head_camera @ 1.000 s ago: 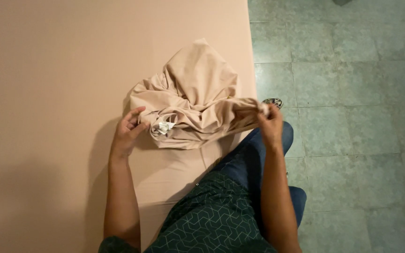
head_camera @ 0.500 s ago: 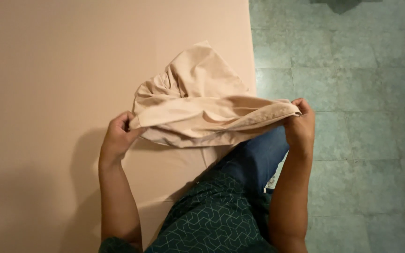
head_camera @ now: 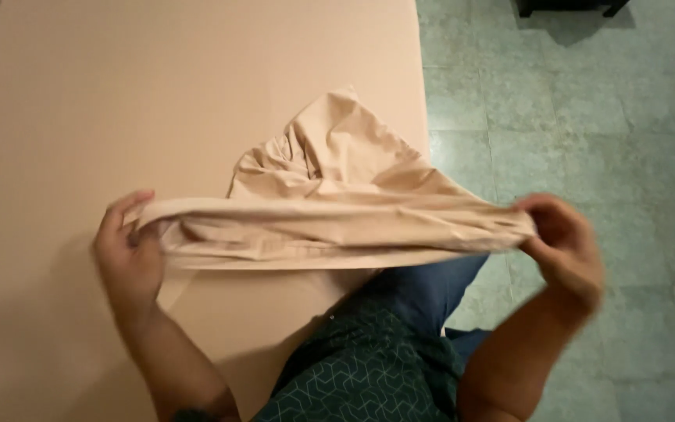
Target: The person sits on the floor and folds a light-colored cloth on a bed by hand. They smooth the fabric, fold it into a compact rectangle, and then place it on a nearby bench.
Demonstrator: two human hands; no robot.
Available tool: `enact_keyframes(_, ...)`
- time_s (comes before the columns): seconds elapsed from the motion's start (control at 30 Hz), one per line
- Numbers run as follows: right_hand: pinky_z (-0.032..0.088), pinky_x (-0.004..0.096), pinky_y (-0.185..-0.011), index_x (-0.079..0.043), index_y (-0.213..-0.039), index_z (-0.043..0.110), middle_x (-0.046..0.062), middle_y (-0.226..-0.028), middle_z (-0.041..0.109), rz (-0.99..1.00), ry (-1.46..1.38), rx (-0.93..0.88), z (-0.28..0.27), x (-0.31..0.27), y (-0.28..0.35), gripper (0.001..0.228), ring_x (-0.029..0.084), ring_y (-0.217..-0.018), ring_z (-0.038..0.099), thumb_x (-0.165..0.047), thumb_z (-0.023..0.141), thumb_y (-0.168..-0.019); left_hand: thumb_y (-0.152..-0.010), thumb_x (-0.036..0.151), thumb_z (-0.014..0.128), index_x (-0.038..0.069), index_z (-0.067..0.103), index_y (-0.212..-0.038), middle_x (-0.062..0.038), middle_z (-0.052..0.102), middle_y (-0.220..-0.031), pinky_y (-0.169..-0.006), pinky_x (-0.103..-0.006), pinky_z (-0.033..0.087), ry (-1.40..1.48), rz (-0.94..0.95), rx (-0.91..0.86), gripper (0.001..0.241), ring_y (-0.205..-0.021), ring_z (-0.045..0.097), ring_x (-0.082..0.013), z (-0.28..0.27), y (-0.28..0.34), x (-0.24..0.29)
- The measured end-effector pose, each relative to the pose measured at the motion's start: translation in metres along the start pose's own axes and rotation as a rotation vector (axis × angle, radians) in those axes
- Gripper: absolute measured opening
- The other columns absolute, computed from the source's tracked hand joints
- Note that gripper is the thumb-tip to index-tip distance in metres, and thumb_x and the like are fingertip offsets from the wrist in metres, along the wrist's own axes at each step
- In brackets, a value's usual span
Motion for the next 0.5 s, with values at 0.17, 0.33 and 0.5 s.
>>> enact_keyframes(0.17,0.050,0.028,-0.070,0.009,-0.116,0.060,0.018,-0.096,0.066,-0.019,0.568,0.380,0.000,-0.076,0.045,0.026,0.019,-0.077,0.058,0.006,0.063,-0.090,-0.094,-0.015,0.051,-0.012,0.062,-0.121,-0.022,0.066,-0.114,-0.092,-0.0342,0.049,-0.092,0.170,0.158,0.029,-0.097,0.060,-0.0279,-0.050,0.029,0.036)
enact_keyframes(0.33,0.047,0.025,-0.061,0.005,-0.112,0.065,0.014,-0.090,0.070,-0.018,0.526,0.162,-0.003,-0.030,-0.008,0.042,0.015,-0.067,0.058,-0.019,0.064,-0.078,-0.062,0.044,0.076,0.002,0.058,-0.102,-0.008,0.063,-0.103,-0.088,-0.0282,0.054,0.083,0.033,-0.162,0.060,-0.092,0.061,-0.0173,-0.013,-0.014,-0.050)
enact_keyframes(0.5,0.052,0.028,-0.063,0.002,-0.117,0.072,0.007,-0.090,0.073,0.277,0.317,-0.302,0.028,0.106,-0.128,0.035,0.015,-0.073,0.063,0.000,0.067,-0.082,-0.100,-0.002,0.057,0.001,0.056,-0.086,-0.010,0.061,-0.081,-0.067,-0.0385,0.061,-0.165,-0.587,-0.585,0.014,-0.070,0.069,-0.0233,0.102,-0.078,-0.171)
Point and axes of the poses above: each hand's wrist, its own y-axis away from the middle knuckle, its own z-axis out of the palm, x = y × z, the point moved 10 cm from there along -y, towards the middle knuckle
